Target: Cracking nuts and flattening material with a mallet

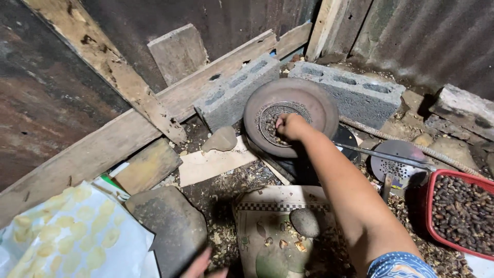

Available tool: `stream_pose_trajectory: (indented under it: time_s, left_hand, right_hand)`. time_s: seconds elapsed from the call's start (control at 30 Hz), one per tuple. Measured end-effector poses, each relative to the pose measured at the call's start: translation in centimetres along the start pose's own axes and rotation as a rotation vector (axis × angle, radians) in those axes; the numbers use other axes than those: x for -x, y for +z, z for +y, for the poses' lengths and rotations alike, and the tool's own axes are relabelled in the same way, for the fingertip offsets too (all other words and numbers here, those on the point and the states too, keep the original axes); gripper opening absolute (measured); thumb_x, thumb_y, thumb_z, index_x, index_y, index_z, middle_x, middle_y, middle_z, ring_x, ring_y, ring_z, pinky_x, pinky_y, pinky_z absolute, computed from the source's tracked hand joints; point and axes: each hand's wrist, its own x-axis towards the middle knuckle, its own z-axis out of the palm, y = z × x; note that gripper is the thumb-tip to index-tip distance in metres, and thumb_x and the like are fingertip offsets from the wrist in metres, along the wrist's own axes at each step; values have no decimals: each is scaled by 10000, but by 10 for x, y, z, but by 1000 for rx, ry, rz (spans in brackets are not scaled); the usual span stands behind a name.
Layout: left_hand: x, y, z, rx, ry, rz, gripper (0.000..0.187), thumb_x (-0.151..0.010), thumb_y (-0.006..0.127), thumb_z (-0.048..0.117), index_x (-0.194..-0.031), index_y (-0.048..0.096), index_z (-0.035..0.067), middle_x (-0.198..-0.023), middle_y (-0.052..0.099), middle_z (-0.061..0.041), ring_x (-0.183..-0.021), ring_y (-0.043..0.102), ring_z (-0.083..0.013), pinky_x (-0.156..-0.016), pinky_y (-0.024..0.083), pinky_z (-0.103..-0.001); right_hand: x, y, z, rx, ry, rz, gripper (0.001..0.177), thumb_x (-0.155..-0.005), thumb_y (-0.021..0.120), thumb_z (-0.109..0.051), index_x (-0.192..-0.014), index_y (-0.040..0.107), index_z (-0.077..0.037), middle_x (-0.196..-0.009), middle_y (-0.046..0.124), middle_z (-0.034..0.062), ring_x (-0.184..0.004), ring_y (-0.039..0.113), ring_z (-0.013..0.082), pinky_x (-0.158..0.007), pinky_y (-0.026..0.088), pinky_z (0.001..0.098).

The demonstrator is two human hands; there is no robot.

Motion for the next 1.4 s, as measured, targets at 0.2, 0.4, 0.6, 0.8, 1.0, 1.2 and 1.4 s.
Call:
stream_pose_trajectory:
  time_s: [0.2,0.4,0.6,0.8,1.0,1.2,1.4]
  left_hand:
    - [-25,24,325,734,191,-296,526,-1006,490,274,-1451,464,-5,-1486,568,-205,-1295,622,-277,-1001,545,-358]
    - [-21,114,223,1532,-510,-283,242,-980,583,292,-1039,690,83,-909,709,-96,-765,665,-236,-626,552,-425]
    - [8,144,203,446,-199,-46,230,-895,638,374,-757,693,198,-755,627,-5,-760,569,-161,-694,416,-303]
    - [34,167,189,-534,894,8,112,-933,642,286,-1024,676,230,-990,609,-6,-1034,641,-270,-914,529,-411]
    - [49,167,188,-693,673,58,182,-912,672,309,-1093,681,295,-1101,644,55,-1177,620,-251,-932,526,-403]
    - [49,169,182,-597,614,185,260,-835,732,251,-1084,680,300,-1024,659,53,-1070,658,-252,-848,552,-400]
    - [56,166,193,-422,614,255,258,-768,795,236,-993,669,224,-1017,631,-3,-1047,638,-310,-853,541,-448]
  right_hand:
    - [116,-72,-99,-570,21,-291,246,-1009,427,-93,-1062,667,-103,-913,682,50,-730,613,143,-653,528,285]
    - [264,-8,-129,-101,-129,-394,257,-993,569,-343,-1163,606,-154,-1019,732,96,-859,744,268,-785,604,407]
    - [375,32,-31,396,-876,-73,183,-974,578,-300,-877,634,-155,-830,590,60,-764,616,284,-632,535,418]
    - [357,1,-48,408,-499,-26,534,-921,681,-312,-1416,523,-186,-1428,471,178,-1273,531,424,-933,565,484]
    - [332,-2,-35,76,-129,-203,561,-873,724,-388,-1406,555,-330,-1374,586,165,-1282,575,440,-1026,535,540]
    - [392,-21,-35,-145,63,-203,580,-877,702,-427,-1423,546,-305,-1309,656,242,-1201,640,479,-1009,537,575]
    - [411,8,-31,453,-83,-251,535,-986,550,-424,-1467,379,-266,-1199,602,195,-1026,709,469,-870,604,563]
